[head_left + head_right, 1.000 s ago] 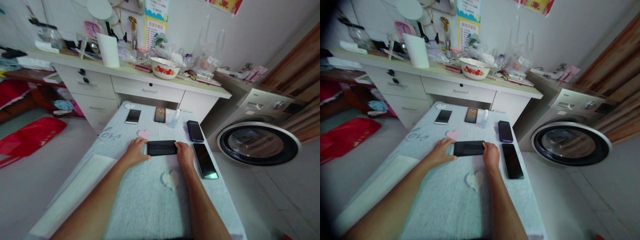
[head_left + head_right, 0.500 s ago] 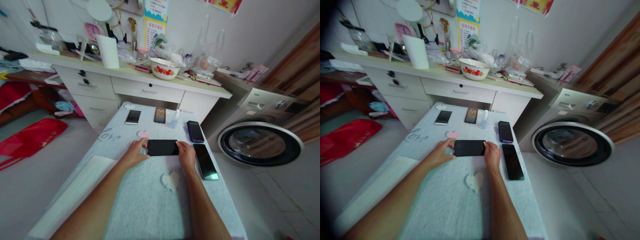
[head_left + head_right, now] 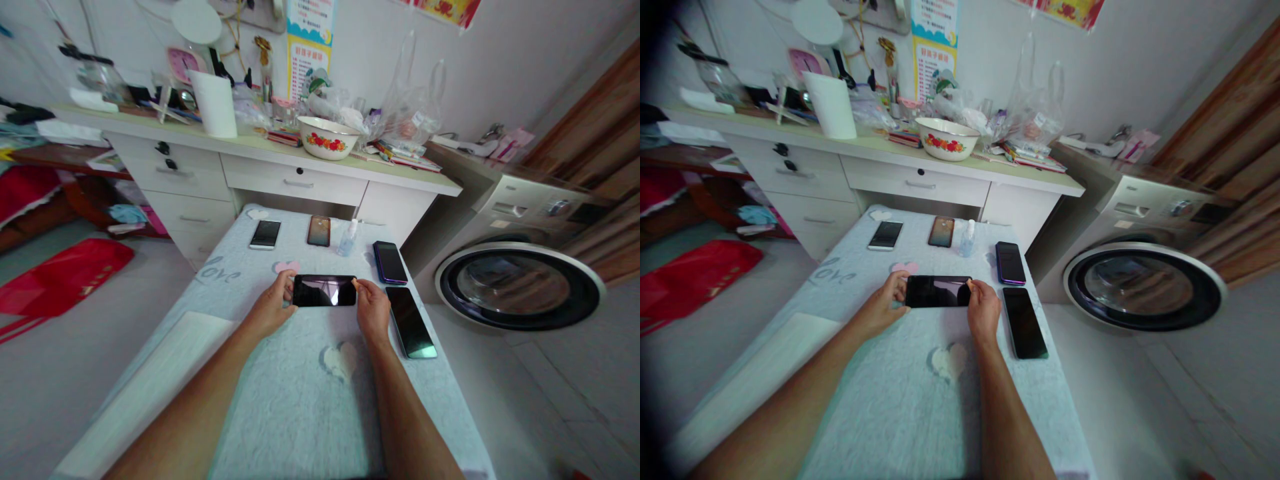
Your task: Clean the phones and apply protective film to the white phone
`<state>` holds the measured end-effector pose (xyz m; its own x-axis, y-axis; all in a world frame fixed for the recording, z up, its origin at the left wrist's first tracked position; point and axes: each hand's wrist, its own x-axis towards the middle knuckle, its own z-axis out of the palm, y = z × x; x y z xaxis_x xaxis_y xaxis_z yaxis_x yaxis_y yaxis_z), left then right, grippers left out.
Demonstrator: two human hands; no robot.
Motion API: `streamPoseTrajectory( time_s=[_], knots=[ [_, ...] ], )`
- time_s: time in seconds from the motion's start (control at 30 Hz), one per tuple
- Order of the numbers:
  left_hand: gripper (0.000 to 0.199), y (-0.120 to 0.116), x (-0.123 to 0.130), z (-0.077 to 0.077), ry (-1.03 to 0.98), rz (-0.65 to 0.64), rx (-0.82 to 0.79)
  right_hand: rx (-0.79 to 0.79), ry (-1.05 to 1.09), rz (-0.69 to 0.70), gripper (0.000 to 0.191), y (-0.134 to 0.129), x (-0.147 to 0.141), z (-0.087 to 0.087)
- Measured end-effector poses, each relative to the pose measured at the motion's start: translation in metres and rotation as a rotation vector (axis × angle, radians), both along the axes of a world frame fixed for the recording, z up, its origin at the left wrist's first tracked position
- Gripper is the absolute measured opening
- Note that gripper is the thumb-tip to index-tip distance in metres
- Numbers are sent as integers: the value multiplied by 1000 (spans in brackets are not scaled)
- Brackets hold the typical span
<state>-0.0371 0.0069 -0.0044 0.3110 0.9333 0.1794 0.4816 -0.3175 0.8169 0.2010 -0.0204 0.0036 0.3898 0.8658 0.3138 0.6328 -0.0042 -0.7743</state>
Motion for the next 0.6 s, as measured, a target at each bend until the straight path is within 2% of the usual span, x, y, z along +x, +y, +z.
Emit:
streamPoseTrajectory(
  time_s=[0.23, 0.5, 0.6],
  knots=[
    [56, 4, 0, -7, -14, 33, 55, 71, 106, 22, 31, 2, -1, -4],
    [49, 3, 1, -4, -46, 98, 84, 100, 188, 46, 31, 2, 0, -5],
    [41, 4, 1, -2, -85, 117, 62, 101, 198, 58, 31, 2, 0, -6]
  ],
)
